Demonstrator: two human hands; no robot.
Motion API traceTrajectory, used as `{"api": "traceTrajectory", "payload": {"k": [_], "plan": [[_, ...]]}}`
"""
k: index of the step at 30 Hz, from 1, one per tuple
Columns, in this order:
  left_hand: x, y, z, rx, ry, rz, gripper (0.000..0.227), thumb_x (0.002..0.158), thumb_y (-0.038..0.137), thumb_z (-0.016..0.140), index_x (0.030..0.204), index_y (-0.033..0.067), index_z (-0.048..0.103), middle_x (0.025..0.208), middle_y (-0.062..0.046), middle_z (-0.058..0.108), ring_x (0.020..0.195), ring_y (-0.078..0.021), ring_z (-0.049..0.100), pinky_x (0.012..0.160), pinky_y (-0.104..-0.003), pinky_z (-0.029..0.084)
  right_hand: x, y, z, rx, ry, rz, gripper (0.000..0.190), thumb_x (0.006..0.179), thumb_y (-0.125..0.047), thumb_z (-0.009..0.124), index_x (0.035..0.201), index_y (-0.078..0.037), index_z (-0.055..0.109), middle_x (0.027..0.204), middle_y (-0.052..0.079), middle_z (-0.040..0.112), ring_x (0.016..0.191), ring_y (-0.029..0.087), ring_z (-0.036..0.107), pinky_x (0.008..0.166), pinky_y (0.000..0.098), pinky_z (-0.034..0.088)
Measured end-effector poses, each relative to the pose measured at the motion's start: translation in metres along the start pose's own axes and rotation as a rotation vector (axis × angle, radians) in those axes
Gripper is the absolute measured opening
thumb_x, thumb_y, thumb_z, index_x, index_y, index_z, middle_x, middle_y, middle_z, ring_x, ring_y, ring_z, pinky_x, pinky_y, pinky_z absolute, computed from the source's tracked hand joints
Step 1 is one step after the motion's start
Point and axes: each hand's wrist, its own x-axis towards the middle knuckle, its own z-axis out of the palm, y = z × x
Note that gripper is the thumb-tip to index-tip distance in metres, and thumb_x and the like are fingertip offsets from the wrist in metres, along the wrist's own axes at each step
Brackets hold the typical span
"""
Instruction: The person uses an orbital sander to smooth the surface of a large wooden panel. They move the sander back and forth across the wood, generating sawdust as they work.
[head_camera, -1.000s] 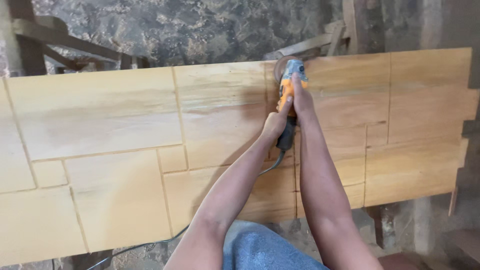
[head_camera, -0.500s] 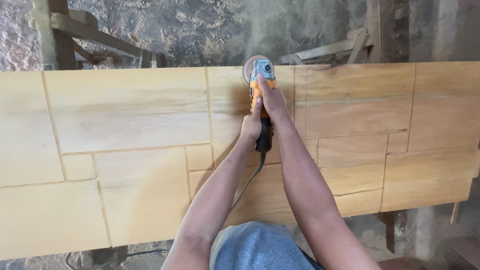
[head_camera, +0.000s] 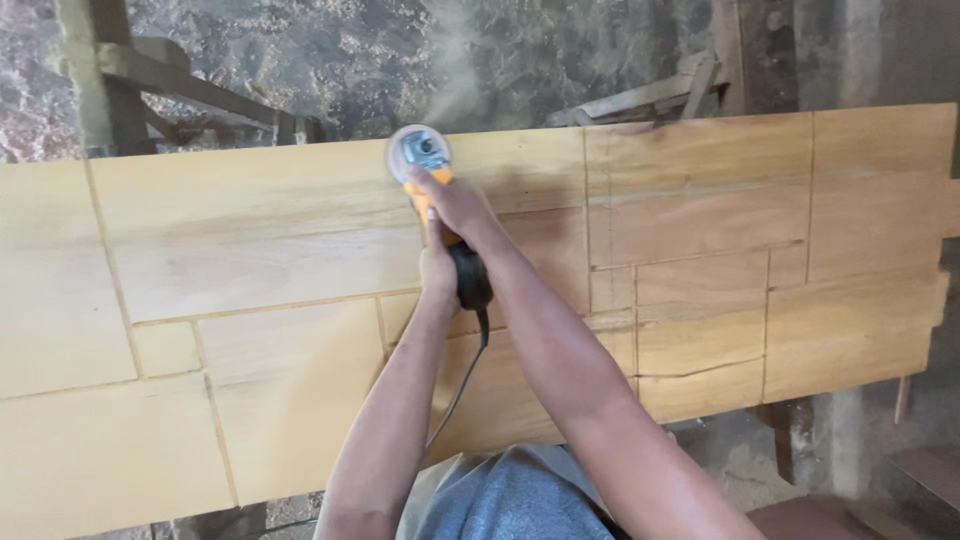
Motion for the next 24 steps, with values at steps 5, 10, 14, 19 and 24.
{"api": "traceTrajectory", "payload": {"k": [5, 10, 14, 19, 24], "plan": [[0.017, -0.020, 0.017, -0.050, 0.001, 0.060, 0.087, 0.092, 0.075, 0.045, 0.122, -0.0042, 0.065, 0.098, -0.009, 0.076, 0.087, -0.0193, 0.074, 0.081, -0.036, 0.062, 0.019, 0.012, -0.021, -0.043, -0.096, 0.095, 0.083, 0.077, -0.078, 0.061, 0.108, -0.003, 0.078, 0.104, 0.015, 0.077, 0.092, 0.023, 0.072, 0.080, 0.0365, 0.054], [0.041, -0.072, 0.078, 0.310, -0.086, -0.068, 0.094, 0.090, 0.079, 0.040, 0.106, -0.0080, 0.070, 0.087, -0.016, 0.073, 0.074, -0.0240, 0.073, 0.068, -0.037, 0.060, 0.015, 0.062, -0.115, 0.075, 0.101, -0.039, 0.084, 0.081, -0.078, 0.056, 0.114, -0.003, 0.074, 0.104, 0.011, 0.075, 0.092, 0.018, 0.070, 0.080, 0.0326, 0.054], [0.045, -0.105, 0.127, 0.550, -0.143, -0.104, 0.100, 0.087, 0.082, 0.046, 0.098, -0.0141, 0.074, 0.083, -0.016, 0.072, 0.070, -0.0216, 0.067, 0.061, -0.036, 0.053, -0.008, 0.086, -0.182, 0.262, 0.209, 0.039, 0.075, 0.088, -0.074, 0.058, 0.106, -0.003, 0.073, 0.092, 0.008, 0.073, 0.079, 0.016, 0.069, 0.071, 0.0319, 0.056], [0.043, -0.091, 0.150, 0.623, -0.259, -0.114, 0.096, 0.084, 0.080, 0.054, 0.100, -0.0130, 0.072, 0.083, -0.012, 0.073, 0.072, -0.0179, 0.068, 0.063, -0.033, 0.053, -0.028, 0.075, -0.203, 0.556, 0.306, 0.131, 0.068, 0.089, -0.071, 0.059, 0.097, -0.004, 0.069, 0.076, 0.009, 0.066, 0.059, 0.022, 0.067, 0.056, 0.0373, 0.057], [0.037, -0.062, 0.117, 0.485, -0.202, -0.116, 0.093, 0.088, 0.078, 0.056, 0.097, -0.0138, 0.072, 0.078, -0.014, 0.070, 0.064, -0.0192, 0.065, 0.056, -0.036, 0.052, -0.007, 0.064, -0.162, 0.457, 0.227, 0.085, 0.069, 0.090, -0.073, 0.058, 0.099, -0.005, 0.070, 0.079, 0.007, 0.067, 0.062, 0.019, 0.067, 0.059, 0.0354, 0.056]]}}
